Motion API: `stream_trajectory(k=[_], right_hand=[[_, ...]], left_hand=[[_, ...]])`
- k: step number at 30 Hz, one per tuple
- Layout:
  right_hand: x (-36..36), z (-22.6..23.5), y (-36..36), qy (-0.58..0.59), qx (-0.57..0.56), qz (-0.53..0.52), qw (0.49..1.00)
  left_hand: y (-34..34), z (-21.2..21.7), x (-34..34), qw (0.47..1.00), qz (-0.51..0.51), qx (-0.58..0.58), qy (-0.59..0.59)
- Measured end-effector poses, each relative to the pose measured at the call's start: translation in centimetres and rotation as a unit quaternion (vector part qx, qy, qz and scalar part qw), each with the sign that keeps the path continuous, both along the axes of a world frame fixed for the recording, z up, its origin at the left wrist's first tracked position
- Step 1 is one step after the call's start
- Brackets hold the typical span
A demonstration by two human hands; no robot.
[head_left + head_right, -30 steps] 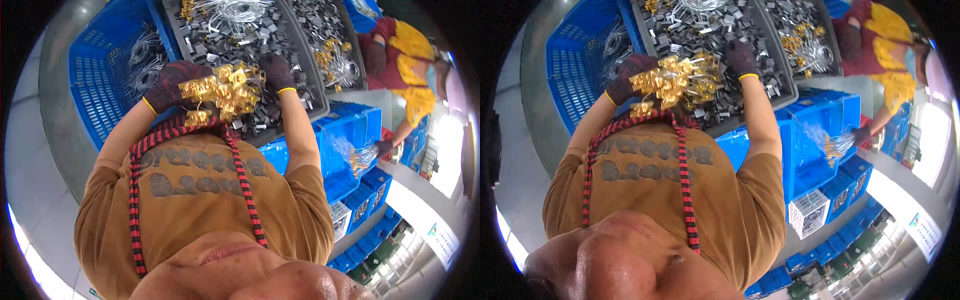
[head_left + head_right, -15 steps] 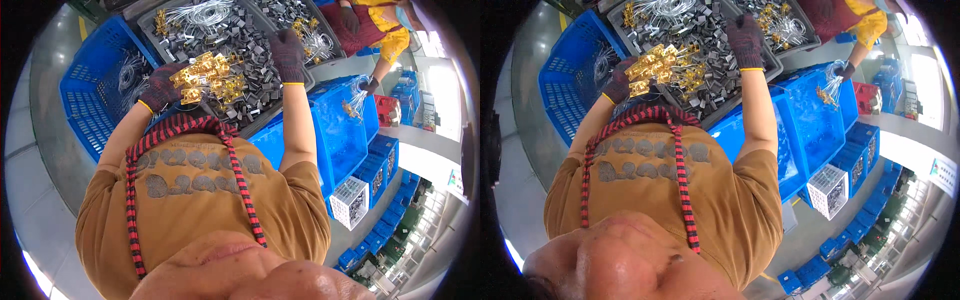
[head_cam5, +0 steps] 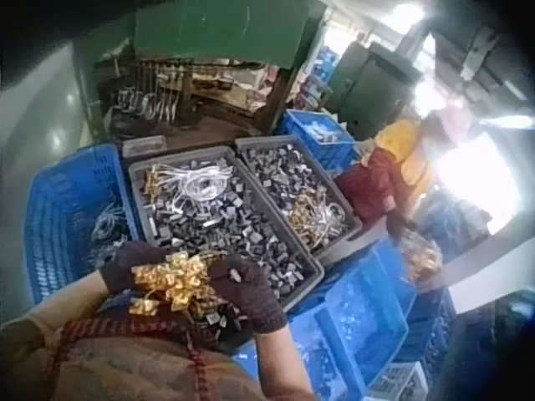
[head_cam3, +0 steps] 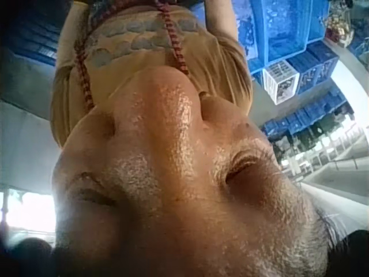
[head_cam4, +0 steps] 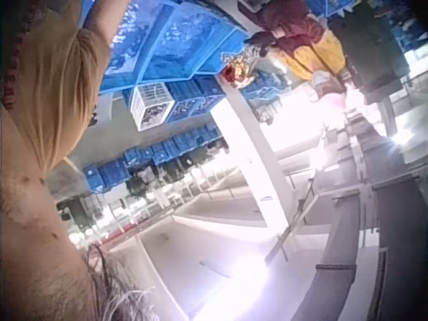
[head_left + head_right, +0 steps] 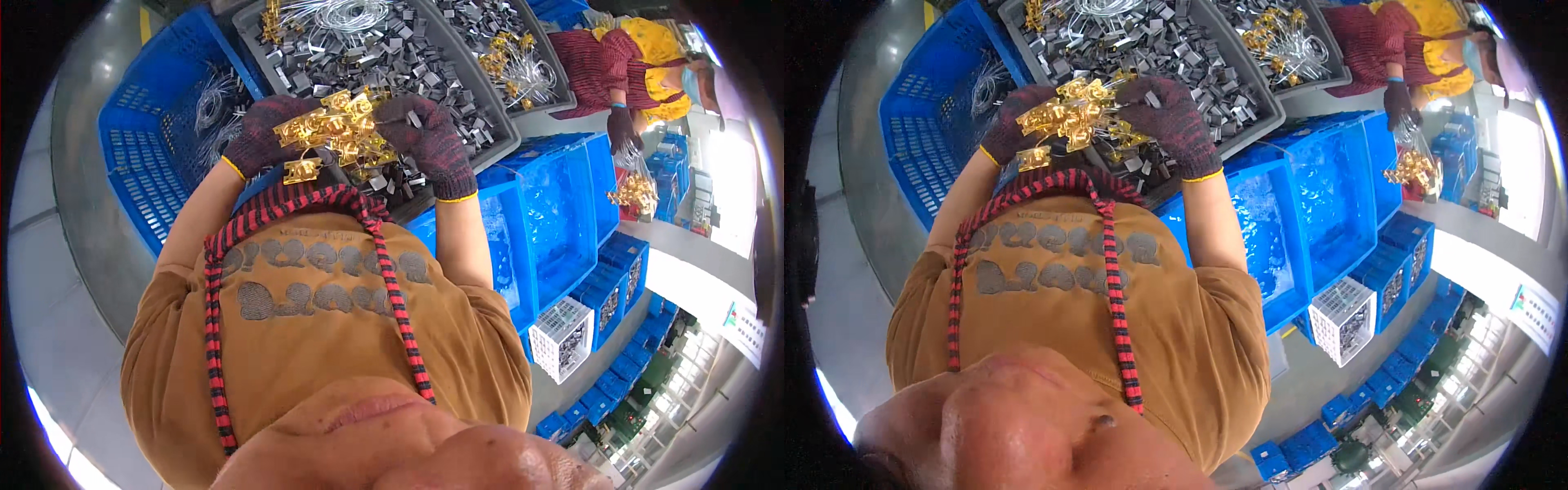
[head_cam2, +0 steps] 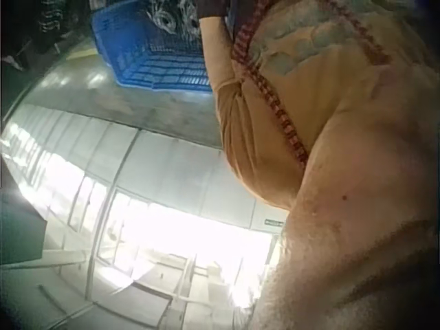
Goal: Assembling gold-colored electronic components with wire harnesses at a production station.
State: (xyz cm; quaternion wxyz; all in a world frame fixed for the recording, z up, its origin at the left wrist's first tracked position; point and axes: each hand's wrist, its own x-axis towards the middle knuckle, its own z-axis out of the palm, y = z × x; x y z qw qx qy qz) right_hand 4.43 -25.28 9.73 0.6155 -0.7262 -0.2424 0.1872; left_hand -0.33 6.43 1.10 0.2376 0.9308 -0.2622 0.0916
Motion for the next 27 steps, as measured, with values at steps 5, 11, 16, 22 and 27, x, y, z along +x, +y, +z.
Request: stream_trajectory(k=[5,11,16,22,27], right_hand=[[-0.8,1.9,1.1,0.328,0.196,0.07,0.921],[-0.7,-0.2,1.2,0.202,0.156,-0.022,0.967],[-0.5,-2.0,2.9,-0.045,-0.047,-0.044,0.997],[-1.1,-2.3,1.9,0.113,0.072,0.04,0.99],[-1.5,1.0,1.9,0.157,0.065,0.008,0.986]], left_hand=[[0.2,-0.6,-0.1,0.999,0.015,0.021,-0.039],[-1.1,2.3,-0.8,0.991,0.075,0.089,0.068],[-0.6,0.8,-0.6,0.998,0.029,0.029,-0.049],[0.1,0.4,-0.2,1.0,0.0,-0.031,0.006],[0.4,-0.2,-1.1,0.994,0.028,0.091,-0.044]])
